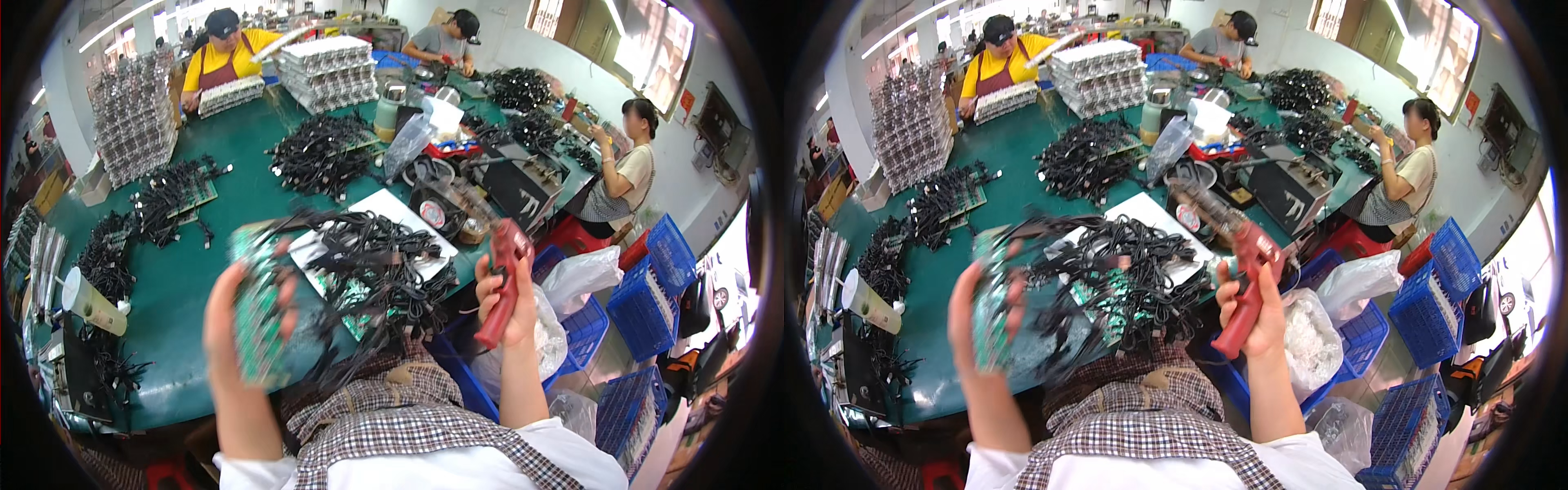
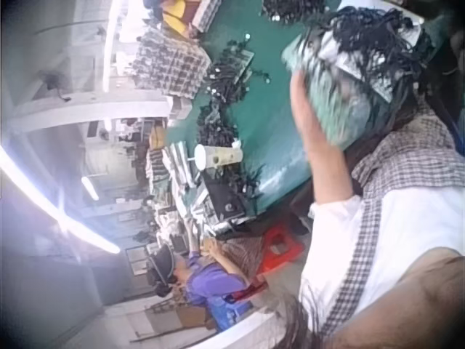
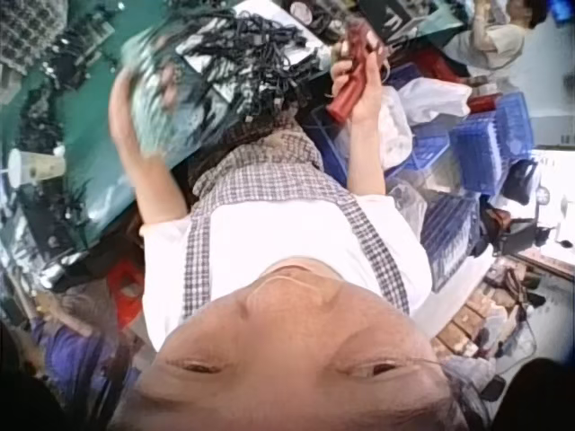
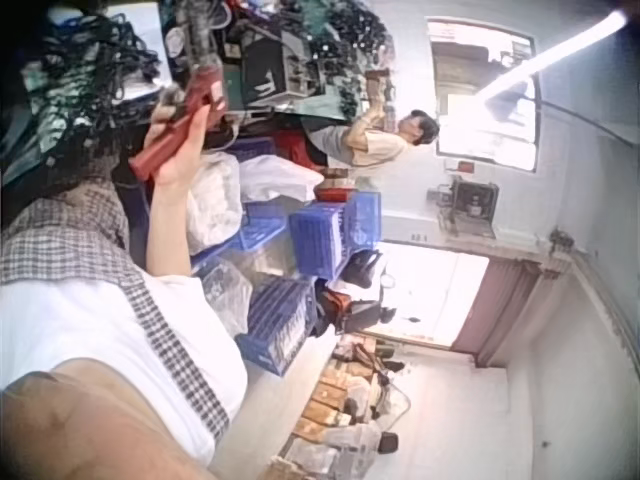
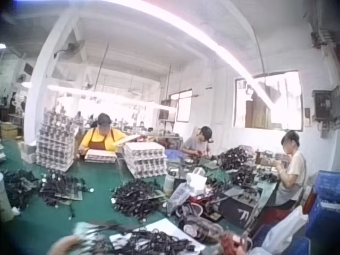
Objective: The person solders electronic components onto a circuit board using a soldering iron, sets the board aside to place a new one on the table, and solders components onto the new board.
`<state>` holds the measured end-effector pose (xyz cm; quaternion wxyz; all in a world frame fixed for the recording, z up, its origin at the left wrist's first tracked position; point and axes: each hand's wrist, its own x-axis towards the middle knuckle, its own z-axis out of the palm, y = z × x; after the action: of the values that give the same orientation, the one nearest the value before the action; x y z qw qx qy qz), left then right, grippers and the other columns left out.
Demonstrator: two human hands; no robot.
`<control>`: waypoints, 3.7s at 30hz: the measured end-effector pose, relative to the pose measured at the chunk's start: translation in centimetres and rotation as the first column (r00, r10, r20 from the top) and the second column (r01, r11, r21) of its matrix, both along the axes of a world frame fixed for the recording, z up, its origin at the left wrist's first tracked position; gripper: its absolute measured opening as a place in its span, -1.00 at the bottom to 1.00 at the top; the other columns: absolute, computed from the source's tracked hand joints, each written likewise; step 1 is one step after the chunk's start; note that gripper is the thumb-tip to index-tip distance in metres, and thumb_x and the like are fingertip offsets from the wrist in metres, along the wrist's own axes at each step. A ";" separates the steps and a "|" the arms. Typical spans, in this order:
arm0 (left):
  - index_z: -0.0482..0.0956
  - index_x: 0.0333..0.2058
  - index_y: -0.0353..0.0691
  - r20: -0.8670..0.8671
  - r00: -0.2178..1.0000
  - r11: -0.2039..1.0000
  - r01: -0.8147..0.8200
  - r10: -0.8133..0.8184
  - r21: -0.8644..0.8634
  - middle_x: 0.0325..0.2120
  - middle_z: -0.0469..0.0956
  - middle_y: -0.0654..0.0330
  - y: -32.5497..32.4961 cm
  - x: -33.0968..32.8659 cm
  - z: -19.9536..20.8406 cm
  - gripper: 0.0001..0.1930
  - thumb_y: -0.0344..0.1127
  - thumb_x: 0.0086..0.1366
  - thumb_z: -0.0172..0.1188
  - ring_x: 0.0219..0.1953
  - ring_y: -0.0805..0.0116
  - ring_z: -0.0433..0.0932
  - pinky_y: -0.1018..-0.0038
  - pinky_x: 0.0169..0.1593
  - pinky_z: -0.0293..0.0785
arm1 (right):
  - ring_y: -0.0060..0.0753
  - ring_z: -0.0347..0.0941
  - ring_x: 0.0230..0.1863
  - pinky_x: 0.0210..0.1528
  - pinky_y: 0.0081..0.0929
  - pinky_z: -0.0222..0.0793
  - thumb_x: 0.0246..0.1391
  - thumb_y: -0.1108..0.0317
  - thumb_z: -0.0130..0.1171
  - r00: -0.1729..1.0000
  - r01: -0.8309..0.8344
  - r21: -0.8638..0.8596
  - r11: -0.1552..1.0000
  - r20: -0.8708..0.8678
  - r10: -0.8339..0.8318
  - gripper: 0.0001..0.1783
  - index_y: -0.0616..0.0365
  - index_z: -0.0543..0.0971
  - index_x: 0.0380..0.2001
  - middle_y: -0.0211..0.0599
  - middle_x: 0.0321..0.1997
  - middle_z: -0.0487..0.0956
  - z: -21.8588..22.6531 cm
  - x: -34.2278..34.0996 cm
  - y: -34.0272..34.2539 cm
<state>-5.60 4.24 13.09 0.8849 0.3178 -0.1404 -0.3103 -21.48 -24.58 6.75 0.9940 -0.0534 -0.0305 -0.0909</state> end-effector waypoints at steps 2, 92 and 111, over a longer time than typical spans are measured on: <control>0.31 -0.02 -0.41 -0.119 0.944 0.935 -0.278 0.309 0.221 -0.49 0.42 0.17 4.6 -3.9 1.2 -0.48 -0.03 0.26 -0.16 -0.66 0.44 0.37 0.52 -0.76 0.35 | -0.50 0.34 -0.32 -0.34 -0.52 0.45 0.09 0.09 0.05 0.999 0.000 -0.029 1.000 -0.033 -0.001 -0.49 -0.01 0.23 0.06 -0.30 -0.08 0.35 -1.1 -0.6 -0.2; 0.29 -0.24 -0.30 0.109 0.961 0.734 -0.266 0.256 0.625 -0.51 0.40 0.25 -2.5 4.1 -14.3 -0.73 -0.70 0.06 -0.03 -0.45 0.59 0.39 0.68 -0.33 0.36 | -0.37 0.50 -0.34 -0.26 -0.52 0.41 -0.32 0.47 0.26 0.693 -0.597 -0.723 0.347 -0.683 -0.231 -0.62 0.17 0.51 -0.29 -0.32 -0.35 0.54 -3.0 2.9 8.0; 0.25 -0.26 -0.26 0.122 0.954 0.719 -0.288 0.275 0.633 -0.52 0.38 0.28 -2.7 4.2 -14.4 -0.72 -0.70 0.06 -0.04 -0.48 0.63 0.37 0.70 -0.37 0.33 | -0.37 0.50 -0.48 -0.38 -0.53 0.39 -0.35 0.36 0.33 0.829 -0.552 -0.757 -0.349 -0.455 -0.324 -0.40 0.28 0.42 -0.12 -0.31 -0.42 0.55 -4.1 1.6 7.0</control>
<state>-1.41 1.57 -1.30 0.7569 0.6224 0.0161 -0.1986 -19.87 -17.61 2.67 0.4750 -0.8564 0.1723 0.1062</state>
